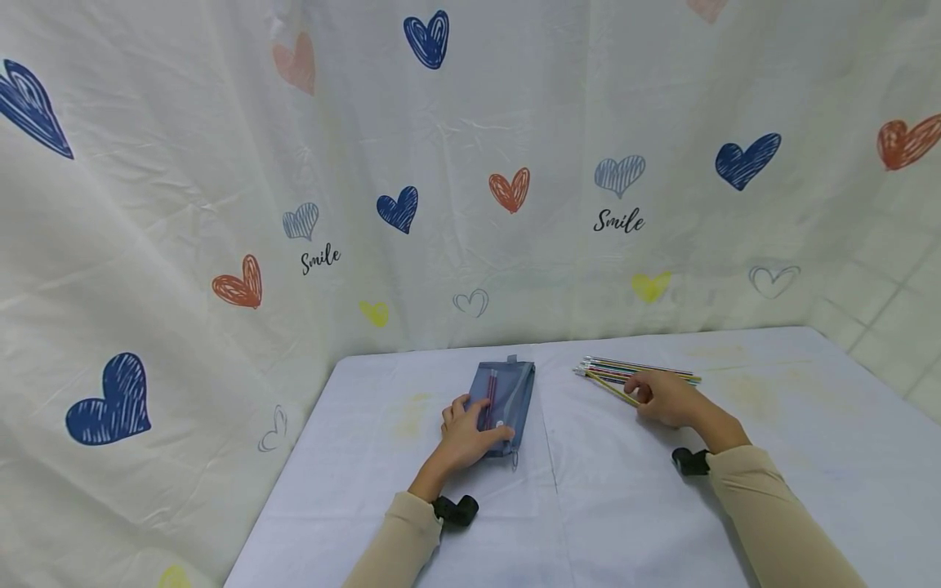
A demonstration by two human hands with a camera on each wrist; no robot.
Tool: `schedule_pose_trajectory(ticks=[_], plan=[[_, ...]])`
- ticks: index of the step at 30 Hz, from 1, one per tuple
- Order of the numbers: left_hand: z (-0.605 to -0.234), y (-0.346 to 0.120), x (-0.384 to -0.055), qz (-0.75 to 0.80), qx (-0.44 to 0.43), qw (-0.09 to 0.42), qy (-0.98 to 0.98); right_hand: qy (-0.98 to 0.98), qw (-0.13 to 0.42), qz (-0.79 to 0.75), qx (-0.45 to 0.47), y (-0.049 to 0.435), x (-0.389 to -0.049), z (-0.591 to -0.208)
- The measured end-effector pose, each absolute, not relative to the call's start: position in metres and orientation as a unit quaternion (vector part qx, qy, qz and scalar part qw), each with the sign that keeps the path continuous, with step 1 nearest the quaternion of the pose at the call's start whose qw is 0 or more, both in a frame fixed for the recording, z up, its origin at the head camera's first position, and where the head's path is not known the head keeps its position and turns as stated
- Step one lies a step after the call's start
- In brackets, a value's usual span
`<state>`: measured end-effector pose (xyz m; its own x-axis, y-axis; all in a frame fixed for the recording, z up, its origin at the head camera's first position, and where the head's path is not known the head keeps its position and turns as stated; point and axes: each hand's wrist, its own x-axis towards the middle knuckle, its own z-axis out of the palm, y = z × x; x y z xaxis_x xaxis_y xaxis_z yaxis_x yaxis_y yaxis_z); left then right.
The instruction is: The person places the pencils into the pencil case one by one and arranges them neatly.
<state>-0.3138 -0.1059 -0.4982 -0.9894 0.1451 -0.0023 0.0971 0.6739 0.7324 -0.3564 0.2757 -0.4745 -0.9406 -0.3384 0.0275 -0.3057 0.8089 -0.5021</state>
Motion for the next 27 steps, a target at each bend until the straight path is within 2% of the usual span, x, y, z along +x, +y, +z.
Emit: schedule_pose_trajectory(ticks=[22,27], plan=[[-0.499,-0.106,-0.314,0.401,0.067,0.029,0.913,0.927,0.018,-0.334,-0.169,0.27,-0.358,-0.468],[-0.5,-0.106,-0.314,0.398,0.066,0.027,0.915,0.919,0.029,-0.36,-0.16,0.264,-0.355,-0.464]])
